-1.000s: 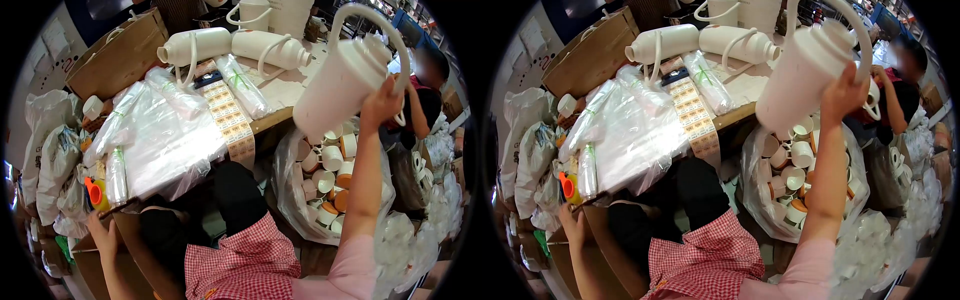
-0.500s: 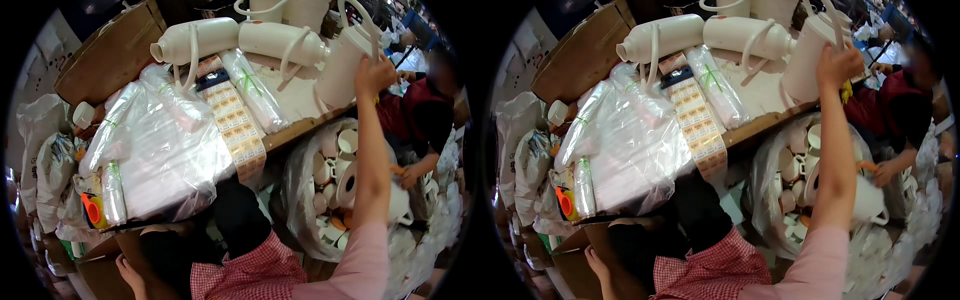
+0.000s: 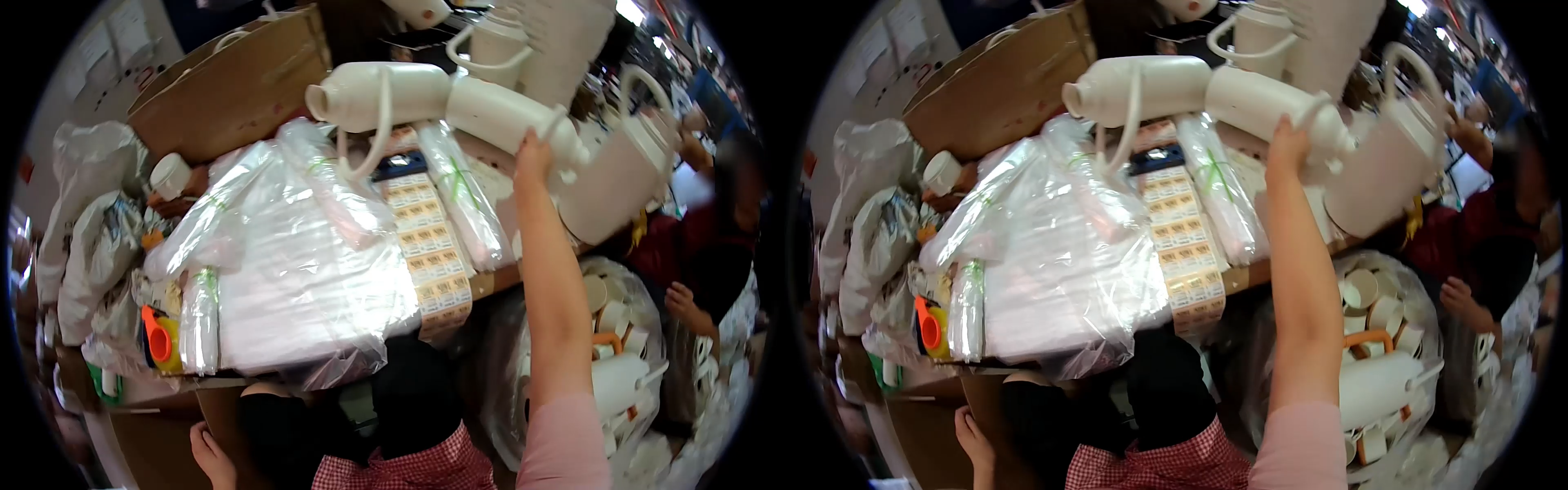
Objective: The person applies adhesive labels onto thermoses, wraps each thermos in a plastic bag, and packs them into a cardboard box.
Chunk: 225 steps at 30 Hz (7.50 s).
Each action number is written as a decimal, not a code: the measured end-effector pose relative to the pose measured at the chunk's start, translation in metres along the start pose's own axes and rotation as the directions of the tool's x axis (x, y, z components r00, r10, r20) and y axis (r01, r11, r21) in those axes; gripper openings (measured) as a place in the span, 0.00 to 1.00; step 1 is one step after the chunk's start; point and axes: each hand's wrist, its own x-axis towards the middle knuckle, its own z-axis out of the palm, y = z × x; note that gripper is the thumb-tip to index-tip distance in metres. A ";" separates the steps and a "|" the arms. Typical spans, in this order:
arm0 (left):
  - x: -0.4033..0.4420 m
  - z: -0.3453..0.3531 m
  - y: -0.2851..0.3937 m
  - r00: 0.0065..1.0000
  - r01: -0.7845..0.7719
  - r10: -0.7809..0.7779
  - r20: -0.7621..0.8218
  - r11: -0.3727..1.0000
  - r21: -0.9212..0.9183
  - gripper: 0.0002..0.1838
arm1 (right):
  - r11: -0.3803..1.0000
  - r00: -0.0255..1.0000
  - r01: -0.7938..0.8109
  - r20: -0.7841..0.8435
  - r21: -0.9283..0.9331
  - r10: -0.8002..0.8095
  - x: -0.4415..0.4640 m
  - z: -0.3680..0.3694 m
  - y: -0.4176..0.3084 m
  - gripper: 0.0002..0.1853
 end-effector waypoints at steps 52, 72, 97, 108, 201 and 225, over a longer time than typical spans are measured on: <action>-0.018 0.220 0.140 0.821 0.384 0.202 0.534 0.495 -0.779 0.09 | -0.312 0.522 0.660 0.716 -0.684 -0.464 0.010 -0.064 -0.258 0.22; -0.031 0.219 0.185 0.762 0.458 0.137 0.633 0.577 -0.676 0.14 | -0.235 -0.036 0.969 0.906 -0.070 -0.421 -0.145 0.105 -0.098 0.10; -0.044 0.216 0.177 0.802 0.476 0.139 0.581 0.438 -0.762 0.13 | 0.154 0.744 0.546 0.393 -0.823 -0.540 -0.007 -0.043 -0.135 0.22; -0.033 0.207 0.164 0.711 0.560 0.097 0.696 0.520 -0.645 0.10 | 0.441 0.656 0.753 0.514 -0.488 -0.552 -0.163 -0.222 -0.092 0.35; -0.050 0.037 0.115 0.606 0.657 0.324 0.726 0.310 -0.687 0.20 | 0.648 0.969 -0.142 0.027 -0.749 0.244 -0.325 -0.475 0.125 0.15; -0.030 -0.021 0.003 0.785 0.611 -0.033 0.619 -0.133 -0.781 0.05 | 0.972 0.304 0.202 0.936 0.118 -0.176 -0.506 -0.290 -0.088 0.37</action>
